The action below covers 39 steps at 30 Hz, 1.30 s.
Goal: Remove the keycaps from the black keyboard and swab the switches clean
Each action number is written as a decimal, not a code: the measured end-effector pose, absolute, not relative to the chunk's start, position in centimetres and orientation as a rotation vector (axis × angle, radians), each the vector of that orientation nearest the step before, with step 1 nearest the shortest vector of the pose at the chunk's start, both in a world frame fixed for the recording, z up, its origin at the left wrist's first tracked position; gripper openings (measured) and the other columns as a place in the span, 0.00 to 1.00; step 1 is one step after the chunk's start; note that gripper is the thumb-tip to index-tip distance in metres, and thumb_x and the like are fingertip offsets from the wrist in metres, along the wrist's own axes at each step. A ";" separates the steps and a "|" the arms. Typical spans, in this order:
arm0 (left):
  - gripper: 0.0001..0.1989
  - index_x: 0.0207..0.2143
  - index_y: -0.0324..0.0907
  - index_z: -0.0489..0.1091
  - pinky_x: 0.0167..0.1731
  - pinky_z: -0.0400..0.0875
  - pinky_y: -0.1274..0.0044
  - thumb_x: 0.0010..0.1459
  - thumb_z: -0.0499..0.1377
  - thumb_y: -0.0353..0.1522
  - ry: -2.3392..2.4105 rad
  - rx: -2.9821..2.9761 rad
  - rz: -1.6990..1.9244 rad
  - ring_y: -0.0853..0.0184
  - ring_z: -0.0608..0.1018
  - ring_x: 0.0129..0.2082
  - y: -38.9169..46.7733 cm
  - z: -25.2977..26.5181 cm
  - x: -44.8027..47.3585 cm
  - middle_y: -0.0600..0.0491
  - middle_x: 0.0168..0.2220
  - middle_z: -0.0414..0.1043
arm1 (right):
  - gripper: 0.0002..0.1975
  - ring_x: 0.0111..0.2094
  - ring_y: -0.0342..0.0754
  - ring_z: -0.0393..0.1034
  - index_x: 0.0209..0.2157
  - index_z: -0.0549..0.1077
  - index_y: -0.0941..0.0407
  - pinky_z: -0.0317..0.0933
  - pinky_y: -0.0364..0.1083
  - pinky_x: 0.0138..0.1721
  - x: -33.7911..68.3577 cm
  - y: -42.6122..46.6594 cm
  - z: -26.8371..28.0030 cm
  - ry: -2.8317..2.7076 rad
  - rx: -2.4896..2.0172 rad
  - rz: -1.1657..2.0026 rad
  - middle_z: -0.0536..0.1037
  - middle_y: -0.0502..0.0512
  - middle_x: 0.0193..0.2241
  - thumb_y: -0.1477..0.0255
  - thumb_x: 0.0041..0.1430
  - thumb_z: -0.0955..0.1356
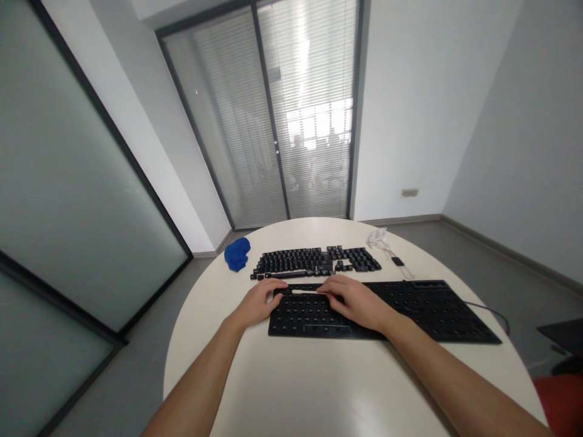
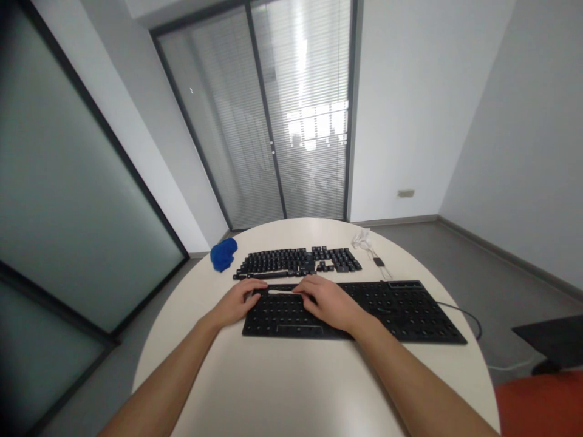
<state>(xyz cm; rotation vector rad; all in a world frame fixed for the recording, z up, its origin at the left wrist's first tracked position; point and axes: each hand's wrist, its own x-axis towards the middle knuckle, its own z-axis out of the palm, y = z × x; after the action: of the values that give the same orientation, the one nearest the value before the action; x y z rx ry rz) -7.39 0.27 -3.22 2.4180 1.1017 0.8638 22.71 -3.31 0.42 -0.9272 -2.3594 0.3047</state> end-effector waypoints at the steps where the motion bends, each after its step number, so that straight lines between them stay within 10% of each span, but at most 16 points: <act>1: 0.14 0.50 0.46 0.74 0.56 0.67 0.66 0.62 0.56 0.29 1.098 2.416 0.869 0.60 0.75 0.52 0.3 -3.1 -7.3 0.48 0.51 0.75 | 0.17 0.46 0.50 0.71 0.47 0.75 0.54 0.64 0.48 0.51 22.2 -3.4 0.3 -2.384 -0.883 0.305 0.77 0.57 0.43 0.81 0.60 0.63; 39: 0.15 0.49 0.46 0.74 0.56 0.67 0.66 0.63 0.55 0.28 1.098 2.399 0.864 0.61 0.75 0.52 0.4 -3.4 -7.5 0.49 0.51 0.75 | 0.15 0.42 0.50 0.74 0.40 0.79 0.53 0.65 0.47 0.46 24.2 -2.6 0.3 -2.430 -1.001 0.281 0.80 0.54 0.38 0.80 0.56 0.65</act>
<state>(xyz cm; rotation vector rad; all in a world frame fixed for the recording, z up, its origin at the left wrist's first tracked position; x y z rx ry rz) -7.52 0.42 -3.41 2.3986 1.0979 0.8638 24.23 -2.59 0.26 -1.0011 -2.4303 0.2806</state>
